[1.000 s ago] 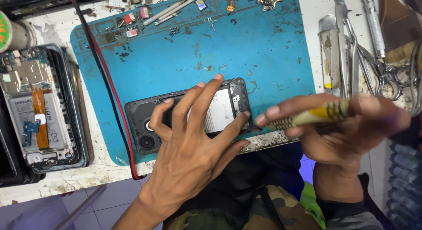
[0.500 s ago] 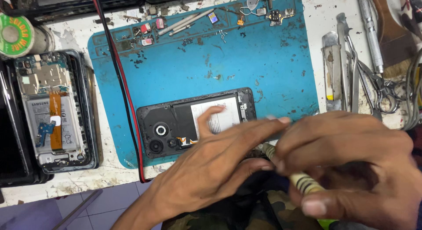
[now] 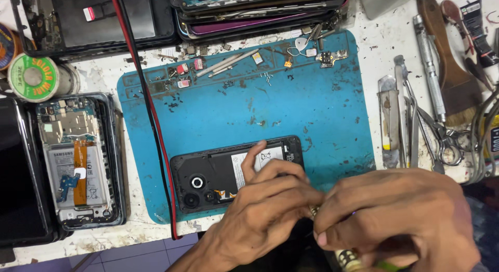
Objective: The person works on a disassembled smartphone lying on a repair mat, using a pry tool to work around the edge of the phone's back cover and camera housing. They steady the phone with one hand while levering and lifting at the seams, repositioning the tool repeatedly around the device.
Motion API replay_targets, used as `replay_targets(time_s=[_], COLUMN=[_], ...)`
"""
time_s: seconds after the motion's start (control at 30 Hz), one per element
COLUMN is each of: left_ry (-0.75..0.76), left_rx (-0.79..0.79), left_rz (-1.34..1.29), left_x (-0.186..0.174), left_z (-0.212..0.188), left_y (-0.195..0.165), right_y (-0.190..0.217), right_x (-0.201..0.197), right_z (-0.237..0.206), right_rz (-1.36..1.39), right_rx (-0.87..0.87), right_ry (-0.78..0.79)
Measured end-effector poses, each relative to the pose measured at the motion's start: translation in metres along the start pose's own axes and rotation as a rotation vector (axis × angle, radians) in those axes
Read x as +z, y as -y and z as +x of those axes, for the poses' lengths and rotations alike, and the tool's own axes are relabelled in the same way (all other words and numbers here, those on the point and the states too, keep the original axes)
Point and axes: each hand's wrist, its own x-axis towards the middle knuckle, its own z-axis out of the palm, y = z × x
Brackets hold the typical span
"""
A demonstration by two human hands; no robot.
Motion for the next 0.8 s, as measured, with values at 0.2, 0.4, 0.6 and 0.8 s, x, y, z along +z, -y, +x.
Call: replay_targets(time_s=[0.2,0.4,0.6,0.8], left_ry=[-0.028,0.021,0.067,0.045], left_rx=[-0.018,-0.019,-0.069,-0.062], left_rz=[0.022,-0.027,-0.07,-0.125], left_x=[0.002,-0.002,-0.002,-0.002], left_z=[0.0,-0.003,-0.002,-0.001], left_y=[0.0,0.0,0.0,-0.004], right_y=[-0.007,0.021,0.017,0.031], right_x=[-0.013,0.006,-0.003,0.005], right_z=[0.008,0.034,0.029,0.055], right_rz=[0.129,0.093,0.064,0.035], right_rx=[-0.067,0.062,0.025,-0.168], right_ry=[0.141,-0.167,0.001,-0.308])
